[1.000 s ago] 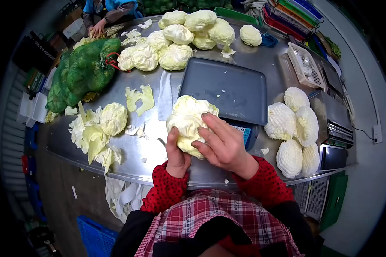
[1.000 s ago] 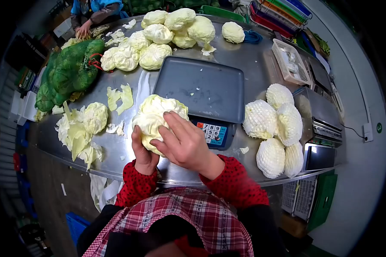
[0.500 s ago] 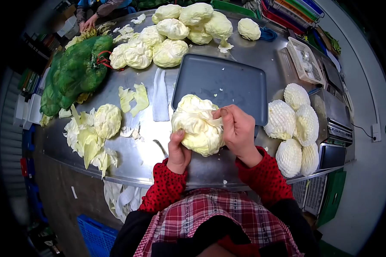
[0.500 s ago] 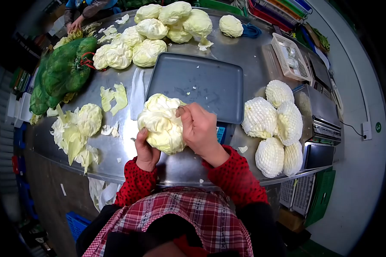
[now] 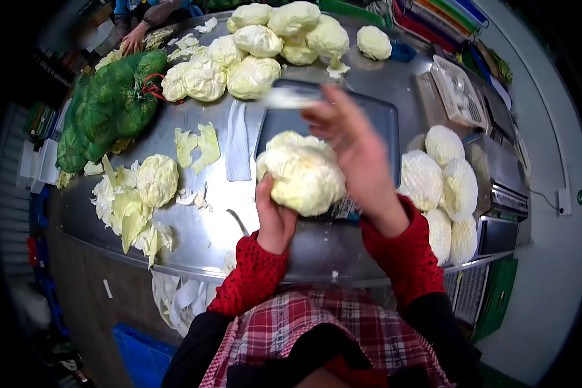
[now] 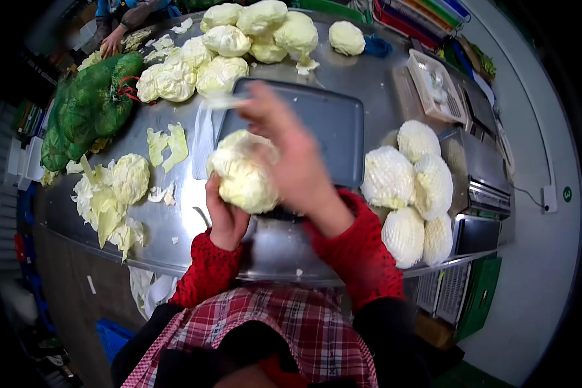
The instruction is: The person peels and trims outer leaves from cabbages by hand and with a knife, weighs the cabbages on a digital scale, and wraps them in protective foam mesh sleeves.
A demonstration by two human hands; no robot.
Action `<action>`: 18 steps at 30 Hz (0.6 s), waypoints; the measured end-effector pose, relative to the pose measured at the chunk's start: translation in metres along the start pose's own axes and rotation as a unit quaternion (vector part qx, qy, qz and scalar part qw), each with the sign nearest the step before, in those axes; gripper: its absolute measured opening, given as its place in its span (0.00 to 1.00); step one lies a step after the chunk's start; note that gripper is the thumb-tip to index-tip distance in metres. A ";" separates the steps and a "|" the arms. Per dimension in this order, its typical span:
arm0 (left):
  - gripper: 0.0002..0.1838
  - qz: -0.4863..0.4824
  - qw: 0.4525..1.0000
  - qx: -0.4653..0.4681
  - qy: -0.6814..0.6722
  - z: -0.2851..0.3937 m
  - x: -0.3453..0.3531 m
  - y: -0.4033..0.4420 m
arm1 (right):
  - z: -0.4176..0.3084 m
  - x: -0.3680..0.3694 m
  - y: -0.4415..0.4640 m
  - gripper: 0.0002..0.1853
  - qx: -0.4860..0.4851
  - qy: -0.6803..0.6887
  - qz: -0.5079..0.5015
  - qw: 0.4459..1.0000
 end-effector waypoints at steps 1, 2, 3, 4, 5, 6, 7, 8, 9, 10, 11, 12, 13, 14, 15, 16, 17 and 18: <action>0.34 0.000 0.999 0.022 0.043 0.002 -0.002 -0.001 | -0.013 0.013 -0.016 0.44 -0.096 -0.206 -0.038 0.973; 0.32 0.001 1.000 0.010 0.011 0.003 0.002 -0.003 | -0.005 0.014 -0.022 0.51 -0.168 -0.375 -0.015 0.912; 0.33 0.019 1.000 0.012 0.002 0.006 0.010 -0.004 | 0.010 0.013 -0.032 0.49 -0.130 -0.474 0.026 0.871; 0.34 0.008 1.000 0.010 0.000 0.008 0.015 -0.003 | 0.020 0.011 -0.042 0.44 -0.132 -0.464 0.051 0.874; 0.34 0.000 1.000 0.006 0.001 0.009 0.017 -0.004 | 0.028 0.008 -0.049 0.39 -0.131 -0.452 0.075 0.879; 0.34 0.006 1.000 0.007 -0.002 0.006 0.015 -0.003 | 0.032 0.004 -0.049 0.39 -0.129 -0.455 0.069 0.879; 0.35 0.012 0.999 0.027 0.033 0.006 0.013 -0.002 | 0.034 -0.002 -0.051 0.35 -0.137 -0.425 0.082 0.891; 0.36 0.014 0.996 0.045 0.072 0.007 0.011 -0.004 | 0.035 -0.009 -0.054 0.32 -0.144 -0.393 0.099 0.903; 0.36 0.011 0.996 0.044 0.073 0.006 0.010 -0.004 | 0.039 -0.014 -0.054 0.32 -0.144 -0.393 0.102 0.903; 0.37 0.019 0.998 0.040 0.047 0.006 0.010 -0.003 | 0.039 -0.020 -0.054 0.25 -0.170 -0.376 0.114 0.904; 0.37 0.027 0.999 0.037 0.021 0.006 0.010 -0.001 | 0.039 -0.027 -0.054 0.18 -0.196 -0.360 0.125 0.904; 0.37 0.029 0.999 0.030 0.011 0.006 0.013 -0.001 | 0.039 -0.036 -0.053 0.18 -0.199 -0.361 0.128 0.902; 0.37 0.026 0.999 0.030 0.011 0.006 0.015 0.002 | 0.049 -0.059 -0.049 0.13 -0.027 -0.205 0.194 0.959; 0.37 0.006 1.000 0.015 0.002 0.004 0.017 0.006 | 0.063 -0.078 -0.050 0.09 0.147 -0.035 0.246 0.958; 0.37 -0.013 1.000 0.003 -0.006 0.003 0.018 0.012 | 0.065 -0.097 -0.044 0.08 0.188 0.037 0.287 0.939; 0.36 -0.055 0.998 0.011 0.015 0.000 0.024 0.023 | 0.062 -0.111 -0.041 0.08 0.151 0.051 0.323 0.933; 0.34 -0.077 0.997 -0.006 0.026 -0.006 0.029 0.029 | 0.061 -0.119 -0.035 0.10 0.115 0.064 0.351 0.927; 0.33 -0.105 0.994 -0.034 0.001 -0.015 0.034 0.040 | 0.034 -0.080 -0.026 0.14 0.039 0.027 0.265 0.963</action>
Point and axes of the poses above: each hand's wrist, its own y-axis towards the middle knuckle, its own x-axis out of the palm, z = x × y, the point moved 4 cm from there along y, towards the middle knuckle, and after that the axes turned 14 degrees about x, right-handed, at the moved point
